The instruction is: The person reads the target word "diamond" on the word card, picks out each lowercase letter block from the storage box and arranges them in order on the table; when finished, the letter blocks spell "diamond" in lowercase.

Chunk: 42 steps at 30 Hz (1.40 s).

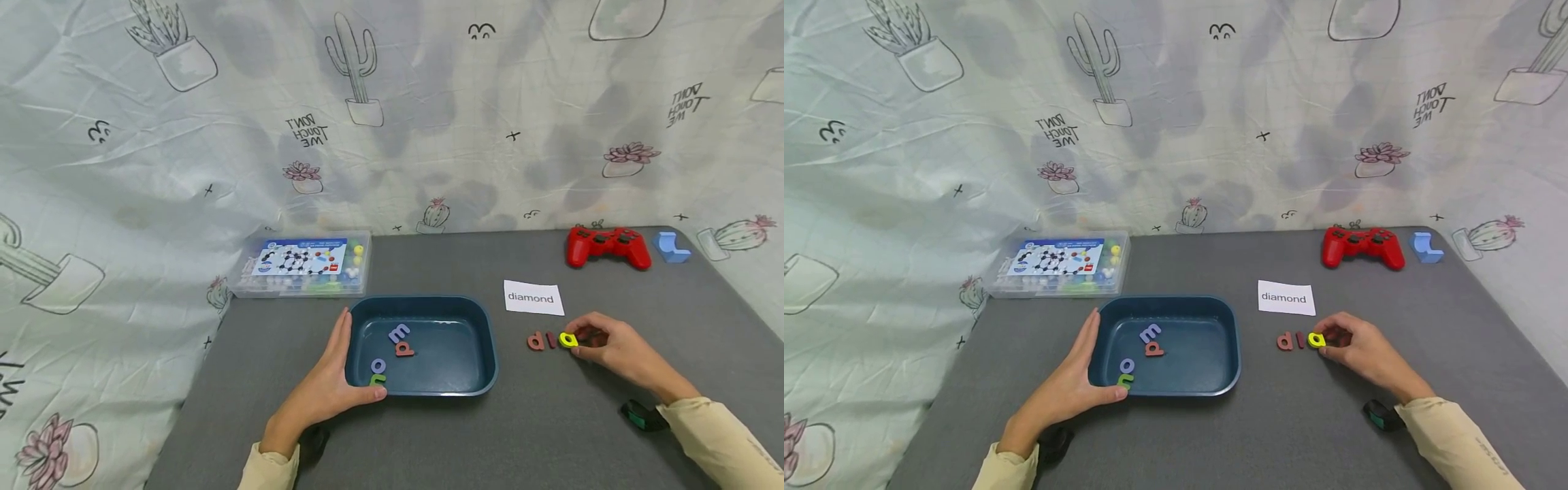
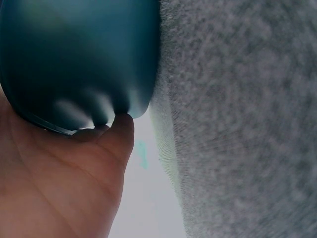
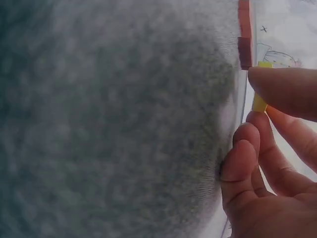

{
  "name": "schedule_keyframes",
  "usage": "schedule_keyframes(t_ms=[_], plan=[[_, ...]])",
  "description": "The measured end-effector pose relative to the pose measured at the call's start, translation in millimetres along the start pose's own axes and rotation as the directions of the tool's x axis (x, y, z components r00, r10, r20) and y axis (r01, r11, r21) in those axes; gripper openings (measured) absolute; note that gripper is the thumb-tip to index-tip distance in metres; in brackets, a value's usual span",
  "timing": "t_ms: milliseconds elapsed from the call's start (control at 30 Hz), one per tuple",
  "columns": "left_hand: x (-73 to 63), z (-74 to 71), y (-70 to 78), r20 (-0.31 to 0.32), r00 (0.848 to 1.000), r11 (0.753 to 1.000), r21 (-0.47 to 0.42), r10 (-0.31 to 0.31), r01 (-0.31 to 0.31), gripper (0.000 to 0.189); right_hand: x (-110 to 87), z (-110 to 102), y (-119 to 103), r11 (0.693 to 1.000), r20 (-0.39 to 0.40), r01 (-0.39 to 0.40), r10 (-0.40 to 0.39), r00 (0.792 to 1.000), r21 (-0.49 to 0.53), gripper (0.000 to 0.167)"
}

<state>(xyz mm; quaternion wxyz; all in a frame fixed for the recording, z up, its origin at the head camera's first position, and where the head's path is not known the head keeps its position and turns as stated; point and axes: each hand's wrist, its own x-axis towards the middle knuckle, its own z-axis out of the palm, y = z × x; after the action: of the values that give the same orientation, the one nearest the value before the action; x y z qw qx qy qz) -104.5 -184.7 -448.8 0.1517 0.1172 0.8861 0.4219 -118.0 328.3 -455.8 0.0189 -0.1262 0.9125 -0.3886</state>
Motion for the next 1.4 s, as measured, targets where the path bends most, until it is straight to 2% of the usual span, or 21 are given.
schedule_keyframes(t_ms=[133,533,833,1100,1400], plan=[[0.3,-0.2,-0.2,0.002,1.000,1.000,-0.001,0.006,-0.006,0.139,1.2,0.9,1.6,1.000,0.016,-0.006,0.007,1.000,-0.020,0.025],[0.0,0.2,-0.1,0.005,1.000,1.000,-0.007,0.003,-0.003,0.138,5.1,2.3,4.2,0.999,0.027,0.042,-0.042,0.999,-0.032,0.029],[0.4,0.7,0.8,-0.002,1.000,1.000,0.001,-0.006,0.006,0.138,4.6,2.1,9.0,0.996,-0.001,0.085,-0.085,0.996,-0.039,0.028],[-1.0,1.1,-1.7,-0.004,1.000,1.000,-0.015,0.023,-0.023,0.137,3.1,0.8,9.2,0.997,0.019,0.061,-0.060,0.998,-0.048,0.027],[-0.5,0.7,-0.6,0.001,1.000,1.000,-0.007,0.016,-0.016,0.137,3.3,0.4,8.3,0.996,0.023,0.063,-0.062,0.998,-0.055,0.031]])
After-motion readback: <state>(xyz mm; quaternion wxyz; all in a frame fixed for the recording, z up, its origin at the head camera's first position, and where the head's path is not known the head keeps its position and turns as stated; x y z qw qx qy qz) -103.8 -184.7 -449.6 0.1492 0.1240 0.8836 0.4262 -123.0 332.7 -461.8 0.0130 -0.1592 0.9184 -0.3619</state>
